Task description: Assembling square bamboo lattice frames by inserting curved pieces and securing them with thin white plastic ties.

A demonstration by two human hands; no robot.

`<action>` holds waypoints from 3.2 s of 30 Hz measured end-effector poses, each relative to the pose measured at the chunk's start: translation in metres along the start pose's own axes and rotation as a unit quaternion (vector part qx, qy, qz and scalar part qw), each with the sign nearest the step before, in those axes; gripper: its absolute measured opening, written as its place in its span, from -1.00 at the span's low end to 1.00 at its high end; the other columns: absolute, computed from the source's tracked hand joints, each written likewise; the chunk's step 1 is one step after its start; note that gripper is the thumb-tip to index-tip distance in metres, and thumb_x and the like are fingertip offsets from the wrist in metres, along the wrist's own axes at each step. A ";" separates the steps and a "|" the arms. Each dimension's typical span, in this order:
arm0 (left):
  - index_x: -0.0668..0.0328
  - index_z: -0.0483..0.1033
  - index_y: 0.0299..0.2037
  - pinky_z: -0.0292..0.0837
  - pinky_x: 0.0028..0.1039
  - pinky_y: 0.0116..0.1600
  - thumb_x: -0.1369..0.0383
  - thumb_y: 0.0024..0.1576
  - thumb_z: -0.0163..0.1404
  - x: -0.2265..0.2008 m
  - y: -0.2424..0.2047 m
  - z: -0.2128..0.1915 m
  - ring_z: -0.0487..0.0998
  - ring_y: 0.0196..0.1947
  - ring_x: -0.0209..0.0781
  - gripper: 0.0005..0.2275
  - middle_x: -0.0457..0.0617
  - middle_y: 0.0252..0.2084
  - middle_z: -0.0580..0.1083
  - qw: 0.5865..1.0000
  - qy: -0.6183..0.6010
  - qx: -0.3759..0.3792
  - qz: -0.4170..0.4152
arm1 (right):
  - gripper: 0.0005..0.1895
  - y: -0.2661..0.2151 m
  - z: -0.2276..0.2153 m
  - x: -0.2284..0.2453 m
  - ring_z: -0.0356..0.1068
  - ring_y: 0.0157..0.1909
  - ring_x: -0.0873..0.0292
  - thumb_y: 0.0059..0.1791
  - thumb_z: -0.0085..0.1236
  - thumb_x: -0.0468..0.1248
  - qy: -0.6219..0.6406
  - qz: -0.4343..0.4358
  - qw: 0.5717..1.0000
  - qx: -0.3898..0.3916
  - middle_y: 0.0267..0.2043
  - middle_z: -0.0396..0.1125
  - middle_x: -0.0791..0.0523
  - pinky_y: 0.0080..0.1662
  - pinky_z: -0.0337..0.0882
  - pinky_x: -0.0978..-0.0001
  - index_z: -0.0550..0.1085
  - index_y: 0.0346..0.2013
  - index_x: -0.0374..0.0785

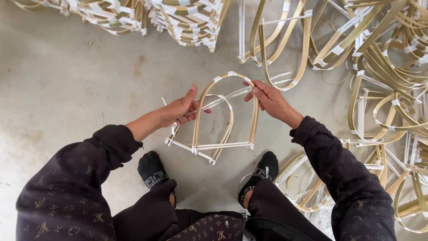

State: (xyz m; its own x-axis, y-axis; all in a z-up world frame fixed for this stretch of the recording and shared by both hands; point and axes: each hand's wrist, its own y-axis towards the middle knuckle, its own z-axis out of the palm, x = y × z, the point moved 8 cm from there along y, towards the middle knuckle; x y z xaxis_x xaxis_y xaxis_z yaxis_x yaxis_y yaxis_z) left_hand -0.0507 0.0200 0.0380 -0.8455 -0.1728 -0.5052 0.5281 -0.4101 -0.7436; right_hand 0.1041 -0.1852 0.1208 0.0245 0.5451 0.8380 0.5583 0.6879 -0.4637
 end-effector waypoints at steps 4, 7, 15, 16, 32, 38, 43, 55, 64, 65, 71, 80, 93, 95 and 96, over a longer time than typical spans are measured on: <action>0.18 0.66 -0.18 0.11 -0.45 -0.45 -0.20 0.22 -0.33 0.007 -0.007 -0.020 0.22 -0.58 -0.36 -0.37 -0.21 -0.55 0.27 0.958 0.254 -0.075 0.106 | -0.54 0.012 0.010 0.004 0.09 -0.47 0.39 0.20 -0.22 -0.12 0.016 0.013 1.000 0.011 -0.14 0.47 0.18 -0.36 0.25 0.55 0.37 0.34 -0.20; 0.24 0.62 -0.26 0.31 -0.37 -0.30 -0.09 0.22 -0.17 -0.007 -0.031 -0.015 0.37 -0.47 -0.26 -0.50 -0.14 -0.52 0.34 0.921 0.352 -0.090 0.144 | -0.49 0.025 0.011 -0.002 0.22 -0.28 0.36 0.21 -0.31 -0.04 0.046 0.003 0.999 0.011 0.03 0.46 0.21 -0.16 0.32 0.49 0.41 0.31 -0.24; 0.23 0.62 -0.36 0.36 -0.40 -0.21 -0.03 0.25 -0.19 -0.018 -0.049 0.009 0.36 -0.40 -0.23 -0.51 -0.12 -0.48 0.30 0.942 0.299 0.025 0.153 | -0.34 0.012 0.083 0.004 0.31 0.17 0.17 0.28 -0.38 0.10 -0.038 -0.195 0.977 0.075 0.08 0.41 0.00 0.20 0.23 0.24 0.37 0.19 -0.49; 0.21 0.63 -0.36 0.37 -0.38 -0.21 -0.02 0.26 -0.21 -0.015 -0.043 0.003 0.37 -0.41 -0.22 -0.52 -0.10 -0.50 0.31 0.939 0.306 0.023 0.153 | -0.35 0.007 0.096 -0.014 0.29 -0.19 0.21 0.24 -0.40 0.10 -0.001 -0.087 0.989 0.122 -0.26 0.35 0.06 -0.02 0.31 0.29 0.47 0.04 -0.42; 0.18 0.63 -0.38 0.39 -0.14 -0.08 0.06 0.24 -0.26 0.026 -0.026 -0.040 0.54 -0.32 -0.02 -0.55 0.06 -0.42 0.49 0.881 0.462 -0.097 0.023 | -0.63 -0.007 0.106 -0.142 0.43 -0.40 0.02 -0.03 0.12 -0.03 -0.234 0.099 0.967 0.016 -0.44 0.45 -0.05 -0.25 0.40 0.12 0.60 -0.31 -0.31; 0.18 0.62 -0.42 0.37 -0.15 -0.15 0.06 0.24 -0.24 0.046 -0.007 -0.043 0.49 -0.40 -0.04 -0.55 0.05 -0.49 0.44 0.892 0.437 -0.110 0.031 | -0.72 -0.043 0.041 -0.165 0.41 -0.38 0.21 0.10 0.07 -0.16 -0.115 0.106 0.966 -0.208 -0.38 0.47 0.02 -0.28 0.41 0.28 0.50 -0.17 -0.38; 0.20 0.58 -0.43 0.37 -0.15 -0.17 0.04 0.25 -0.25 0.055 0.023 -0.032 0.49 -0.42 -0.03 -0.54 0.06 -0.51 0.43 0.894 0.434 -0.101 0.042 | -0.80 -0.084 -0.002 -0.095 0.24 -0.44 0.39 0.14 -0.07 -0.34 0.070 0.065 0.965 -0.246 -0.17 0.44 0.10 -0.45 0.22 0.47 0.33 0.06 -0.28; 0.27 0.41 0.00 0.40 0.01 0.00 0.16 0.24 -0.23 0.067 0.114 -0.054 0.57 -0.15 0.17 -0.66 0.16 -0.21 0.55 0.848 0.479 -0.225 0.033 | -0.73 -0.122 -0.021 -0.007 0.47 -0.20 0.23 -0.10 0.20 -0.61 -0.264 -0.199 0.914 -0.233 0.10 0.38 0.12 -0.18 0.49 0.44 0.53 -0.22 -0.22; 0.26 0.22 0.17 0.47 -0.08 -0.11 0.04 0.27 -0.04 0.004 0.037 -0.019 0.61 -0.21 0.16 -0.53 0.15 -0.29 0.56 0.778 0.600 -0.183 0.033 | -0.82 -0.103 0.032 -0.019 0.45 -0.04 0.12 -0.17 0.28 -0.47 -0.378 -0.282 0.875 -0.113 0.02 0.43 0.17 -0.06 0.48 0.28 0.50 -0.36 -0.17; 0.24 0.24 0.16 0.48 -0.09 -0.15 0.02 0.28 -0.05 0.005 0.035 -0.022 0.62 -0.24 0.15 -0.54 0.14 -0.32 0.56 0.755 0.632 -0.172 0.033 | -0.83 -0.099 0.044 -0.024 0.43 -0.03 0.12 -0.16 0.25 -0.47 -0.382 -0.290 0.873 -0.086 -0.01 0.42 0.16 -0.05 0.46 0.27 0.49 -0.36 -0.19; 0.15 0.57 -0.25 0.43 -0.04 -0.22 0.42 0.20 -0.05 -0.003 0.035 -0.062 0.57 -0.21 0.16 -0.89 0.05 -0.31 0.56 0.698 0.667 -0.180 0.188 | -0.82 -0.085 0.079 -0.046 0.37 -0.14 0.10 -0.19 0.21 -0.48 -0.395 -0.292 0.869 -0.061 -0.18 0.36 0.18 -0.06 0.40 0.25 0.48 -0.38 -0.16; 0.12 0.57 -0.37 0.29 -0.16 0.11 0.39 0.07 0.01 -0.023 -0.007 -0.041 0.47 -0.08 -0.01 -0.93 -0.02 -0.28 0.50 0.509 0.769 -0.245 0.299 | -0.77 -0.074 0.090 -0.072 0.37 -0.06 0.04 -0.19 0.16 -0.50 -0.394 -0.257 0.882 -0.045 -0.07 0.32 0.11 -0.06 0.44 0.23 0.47 -0.28 -0.23; 0.06 0.35 0.19 0.52 -0.10 -0.05 0.04 0.09 0.06 0.025 0.050 -0.041 0.64 -0.17 0.06 -0.49 0.03 -0.24 0.61 0.796 0.513 -0.289 0.140 | -0.60 -0.036 -0.001 -0.046 0.45 -0.07 -0.05 -0.03 0.12 -0.34 -0.363 -0.111 0.913 -0.151 0.27 0.24 0.02 -0.06 0.45 0.12 0.35 0.11 -0.25; 0.05 0.35 0.22 0.53 -0.14 -0.03 0.09 0.09 0.09 0.026 0.046 -0.040 0.66 -0.18 -0.01 -0.50 -0.01 -0.25 0.63 0.808 0.496 -0.291 0.127 | -0.48 -0.021 -0.041 -0.053 0.50 -0.14 -0.04 -0.01 0.09 -0.29 -0.283 -0.020 0.932 -0.226 0.30 0.23 -0.02 -0.05 0.45 0.10 0.26 0.23 -0.24; 0.05 0.35 0.22 0.53 -0.14 -0.03 0.09 0.09 0.09 0.021 0.045 -0.037 0.66 -0.18 -0.01 -0.50 -0.01 -0.25 0.63 0.804 0.501 -0.291 0.132 | -0.48 -0.005 -0.058 -0.075 0.50 -0.14 -0.04 -0.01 0.09 -0.29 -0.282 -0.022 0.930 -0.234 0.30 0.23 -0.02 -0.05 0.45 0.10 0.26 0.23 -0.24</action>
State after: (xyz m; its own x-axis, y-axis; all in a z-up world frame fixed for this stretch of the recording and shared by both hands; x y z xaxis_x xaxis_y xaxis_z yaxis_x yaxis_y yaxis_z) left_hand -0.0420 0.0310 -0.0218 -0.3636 0.7433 -0.5616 0.8727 0.0609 -0.4844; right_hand 0.1475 -0.2569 0.0768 -0.3727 0.7771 0.5071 0.8517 0.5034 -0.1456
